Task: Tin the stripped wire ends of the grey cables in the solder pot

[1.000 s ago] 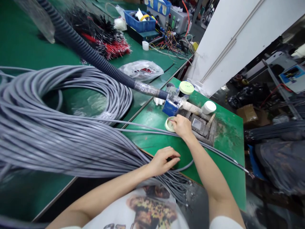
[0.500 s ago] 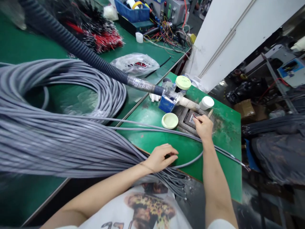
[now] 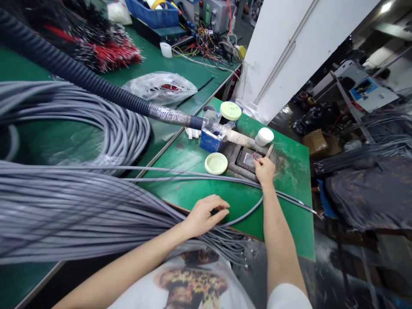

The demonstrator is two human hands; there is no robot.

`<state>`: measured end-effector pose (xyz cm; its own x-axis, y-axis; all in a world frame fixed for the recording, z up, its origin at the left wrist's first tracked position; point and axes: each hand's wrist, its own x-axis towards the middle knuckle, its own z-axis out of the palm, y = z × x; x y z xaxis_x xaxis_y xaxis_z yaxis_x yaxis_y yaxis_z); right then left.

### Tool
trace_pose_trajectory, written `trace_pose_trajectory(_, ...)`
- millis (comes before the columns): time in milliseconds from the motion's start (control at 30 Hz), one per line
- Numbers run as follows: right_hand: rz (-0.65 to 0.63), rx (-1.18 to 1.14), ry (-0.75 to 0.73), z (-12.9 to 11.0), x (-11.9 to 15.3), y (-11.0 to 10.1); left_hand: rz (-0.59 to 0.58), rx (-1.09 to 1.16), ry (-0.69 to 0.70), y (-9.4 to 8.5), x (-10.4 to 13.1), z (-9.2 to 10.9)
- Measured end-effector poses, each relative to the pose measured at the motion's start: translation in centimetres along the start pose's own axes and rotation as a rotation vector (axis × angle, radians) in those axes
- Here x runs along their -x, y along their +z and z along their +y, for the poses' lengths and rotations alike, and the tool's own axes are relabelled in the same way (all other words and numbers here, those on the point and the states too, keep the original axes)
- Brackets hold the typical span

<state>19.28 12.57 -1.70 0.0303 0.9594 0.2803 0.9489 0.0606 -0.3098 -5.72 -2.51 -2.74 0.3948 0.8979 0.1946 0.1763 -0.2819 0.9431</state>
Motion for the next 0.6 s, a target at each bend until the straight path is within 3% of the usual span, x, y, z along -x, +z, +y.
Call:
trace_pose_trajectory(400,0.001,-0.011,0.009,-0.3,0.2,0.1,0.005,-0.016,0.008,0.0,0.0,0.1)
trace_pose_trajectory(600,0.024,-0.15,-0.047,-2.4,0.1,-2.0,0.001,0.0,0.027,0.0,0.1,-0.1)
